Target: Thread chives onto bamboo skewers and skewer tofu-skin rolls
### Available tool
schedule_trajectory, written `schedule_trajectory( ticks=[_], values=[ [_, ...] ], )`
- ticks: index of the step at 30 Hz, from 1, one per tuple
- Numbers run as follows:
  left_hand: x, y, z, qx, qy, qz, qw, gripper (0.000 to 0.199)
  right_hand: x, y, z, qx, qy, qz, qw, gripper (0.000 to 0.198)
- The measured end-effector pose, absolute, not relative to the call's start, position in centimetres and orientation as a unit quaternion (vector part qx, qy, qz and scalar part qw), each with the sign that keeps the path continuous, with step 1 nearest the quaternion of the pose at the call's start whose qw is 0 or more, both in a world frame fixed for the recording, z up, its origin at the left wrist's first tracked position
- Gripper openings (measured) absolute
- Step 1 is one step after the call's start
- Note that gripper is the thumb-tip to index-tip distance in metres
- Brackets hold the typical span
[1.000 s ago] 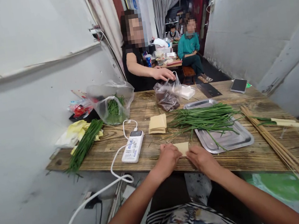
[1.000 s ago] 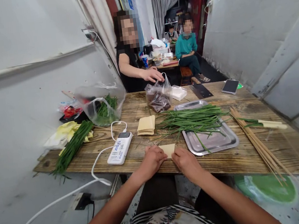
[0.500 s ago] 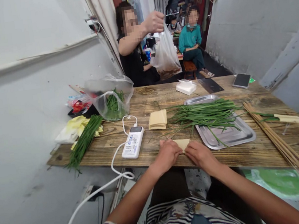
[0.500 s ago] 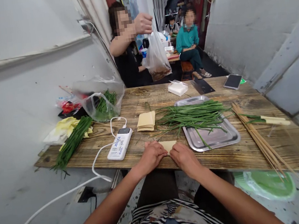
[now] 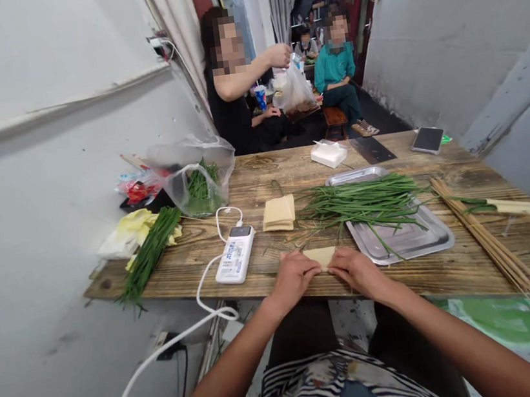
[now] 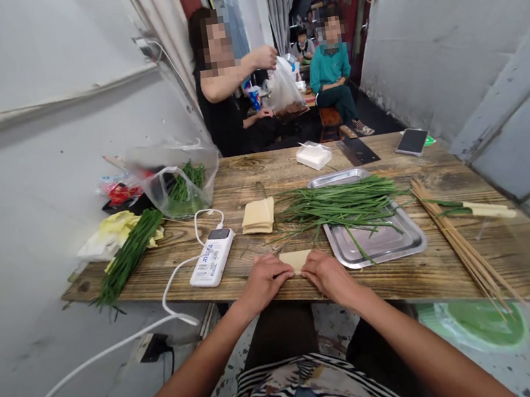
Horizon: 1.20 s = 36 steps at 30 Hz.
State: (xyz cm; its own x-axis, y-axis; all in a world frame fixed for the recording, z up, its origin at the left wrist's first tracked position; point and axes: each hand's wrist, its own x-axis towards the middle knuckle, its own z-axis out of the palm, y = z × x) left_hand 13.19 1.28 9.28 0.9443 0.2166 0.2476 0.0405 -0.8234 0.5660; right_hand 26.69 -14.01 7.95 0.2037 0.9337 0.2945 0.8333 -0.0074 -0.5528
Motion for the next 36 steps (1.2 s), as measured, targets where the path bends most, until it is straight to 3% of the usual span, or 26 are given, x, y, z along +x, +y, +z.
schedule_trajectory(
  ticks=[10, 14, 21, 31, 36],
  values=[
    [12.4, 1.1, 8.8, 0.98, -0.032, 0.166, 0.108, 0.028, 27.0, -13.7, 9.0, -0.718, -0.603, 0.116, 0.328, 0.012],
    [12.6, 1.1, 8.9, 0.981, -0.022, 0.153, 0.12, 0.027, 26.3, -14.0, 8.6, -0.723, -0.615, 0.043, 0.312, 0.014],
    [13.0, 1.2, 9.8, 0.972, -0.001, 0.129, 0.194, 0.027, 25.0, -14.8, 8.4, -0.708, -0.673, -0.109, 0.185, 0.024],
    [13.2, 1.2, 10.0, 0.967, 0.028, 0.128, 0.216, 0.024, 25.6, -14.4, 7.8, -0.709, -0.667, -0.071, 0.219, 0.024],
    [13.0, 0.5, 10.0, 0.974, 0.034, 0.15, 0.167, 0.026, 25.8, -13.9, 8.0, -0.709, -0.676, -0.049, 0.196, 0.025]
  ],
)
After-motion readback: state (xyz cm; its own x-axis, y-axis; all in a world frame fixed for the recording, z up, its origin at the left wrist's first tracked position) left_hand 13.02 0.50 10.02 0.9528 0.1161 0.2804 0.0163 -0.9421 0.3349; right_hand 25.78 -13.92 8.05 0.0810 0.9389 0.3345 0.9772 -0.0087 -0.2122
